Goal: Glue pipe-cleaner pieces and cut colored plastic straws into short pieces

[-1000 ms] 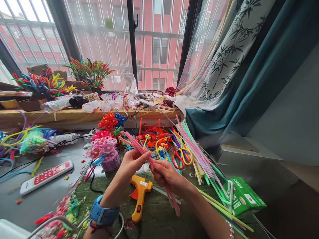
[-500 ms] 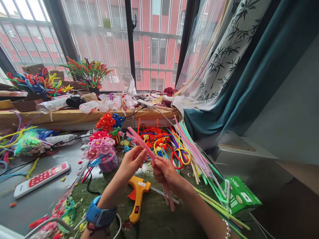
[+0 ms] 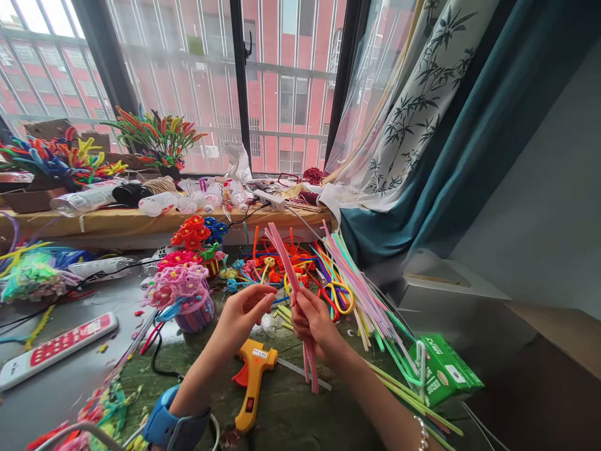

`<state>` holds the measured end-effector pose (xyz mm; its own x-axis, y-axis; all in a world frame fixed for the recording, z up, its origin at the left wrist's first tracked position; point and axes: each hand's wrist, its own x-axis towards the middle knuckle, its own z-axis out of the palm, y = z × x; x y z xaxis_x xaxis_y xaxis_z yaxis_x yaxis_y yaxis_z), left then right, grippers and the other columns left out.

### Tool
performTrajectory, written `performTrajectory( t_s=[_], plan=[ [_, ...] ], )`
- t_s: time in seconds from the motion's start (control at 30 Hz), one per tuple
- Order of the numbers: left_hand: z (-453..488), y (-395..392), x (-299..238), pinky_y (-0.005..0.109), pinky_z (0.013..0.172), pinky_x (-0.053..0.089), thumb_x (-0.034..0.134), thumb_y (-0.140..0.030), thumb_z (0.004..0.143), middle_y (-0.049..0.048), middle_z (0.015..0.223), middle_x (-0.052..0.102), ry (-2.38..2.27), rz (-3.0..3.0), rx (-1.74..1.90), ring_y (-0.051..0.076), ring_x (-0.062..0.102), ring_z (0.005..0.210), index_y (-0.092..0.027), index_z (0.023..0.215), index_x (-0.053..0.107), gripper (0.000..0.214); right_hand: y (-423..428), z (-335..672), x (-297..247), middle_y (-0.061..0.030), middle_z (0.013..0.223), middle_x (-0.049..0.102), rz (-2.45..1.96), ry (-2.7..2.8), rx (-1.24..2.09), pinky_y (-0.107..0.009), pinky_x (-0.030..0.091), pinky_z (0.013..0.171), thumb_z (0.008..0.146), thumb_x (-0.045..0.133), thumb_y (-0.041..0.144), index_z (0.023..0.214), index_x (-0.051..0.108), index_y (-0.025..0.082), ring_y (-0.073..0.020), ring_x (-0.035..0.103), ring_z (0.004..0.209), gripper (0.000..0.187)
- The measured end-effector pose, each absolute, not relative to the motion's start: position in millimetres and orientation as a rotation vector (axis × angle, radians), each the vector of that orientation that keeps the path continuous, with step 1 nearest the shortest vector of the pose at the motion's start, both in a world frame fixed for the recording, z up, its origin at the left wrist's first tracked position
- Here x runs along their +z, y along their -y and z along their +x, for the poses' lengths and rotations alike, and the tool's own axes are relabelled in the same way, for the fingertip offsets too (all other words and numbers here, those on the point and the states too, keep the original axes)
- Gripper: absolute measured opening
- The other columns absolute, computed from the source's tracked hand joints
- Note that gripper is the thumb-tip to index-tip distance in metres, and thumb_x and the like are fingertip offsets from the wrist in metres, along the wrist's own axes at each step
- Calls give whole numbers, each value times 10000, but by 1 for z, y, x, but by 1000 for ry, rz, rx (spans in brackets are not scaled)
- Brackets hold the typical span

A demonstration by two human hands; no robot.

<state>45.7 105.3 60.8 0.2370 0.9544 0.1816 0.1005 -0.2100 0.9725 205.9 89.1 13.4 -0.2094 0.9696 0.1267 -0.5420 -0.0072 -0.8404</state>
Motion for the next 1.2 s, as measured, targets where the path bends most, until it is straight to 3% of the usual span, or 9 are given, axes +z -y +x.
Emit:
performTrajectory(
  t_s=[0.1, 0.23, 0.43, 0.77, 1.0, 1.2],
  plan=[
    [52, -99, 62, 213, 493, 384, 733, -444, 703, -6, 633, 631, -997, 1536, 1118, 119, 512, 548, -177, 925, 722, 348, -84, 204, 15, 143, 494, 231, -609, 1072, 1575, -178, 80, 358, 853, 604, 537, 785, 466, 219, -35, 86, 394, 354],
    [60, -95, 62, 261, 615, 468, 764, -426, 669, 32, 719, 682, -903, 1494, 1105, 168, 599, 659, -156, 847, 717, 326, -79, 201, 15, 117, 519, 276, -698, 1306, 1448, -202, 126, 384, 905, 519, 548, 783, 478, 212, -51, 162, 419, 360],
    [57, -94, 61, 227, 515, 392, 769, -391, 682, -6, 564, 612, -988, 1448, 1204, 120, 503, 531, -139, 729, 701, 265, -76, 200, 14, 78, 577, 335, -797, 1551, 1207, -224, 217, 459, 931, 468, 549, 760, 509, 193, -73, 284, 505, 397],
    [29, -108, 64, 177, 428, 244, 800, -429, 635, -73, 491, 456, -1040, 1287, 1327, 50, 347, 453, -129, 665, 641, 342, -76, 211, 23, 137, 483, 254, -609, 1373, 1841, -188, 112, 350, 885, 585, 510, 802, 490, 205, -44, 129, 391, 329],
    [14, -112, 69, 166, 428, 281, 822, -425, 588, -54, 524, 533, -1098, 1229, 1386, 48, 398, 461, -124, 684, 645, 362, -78, 219, 21, 142, 462, 281, -516, 1333, 2079, -177, 96, 310, 906, 595, 424, 811, 494, 204, -33, 107, 353, 261],
    [3, -114, 69, 175, 401, 251, 842, -415, 558, -27, 492, 569, -1212, 1304, 1325, 57, 400, 437, -98, 675, 699, 368, -78, 223, 21, 135, 473, 288, -619, 1391, 2062, -171, 93, 308, 902, 592, 434, 797, 496, 198, -31, 121, 364, 276]
  ],
)
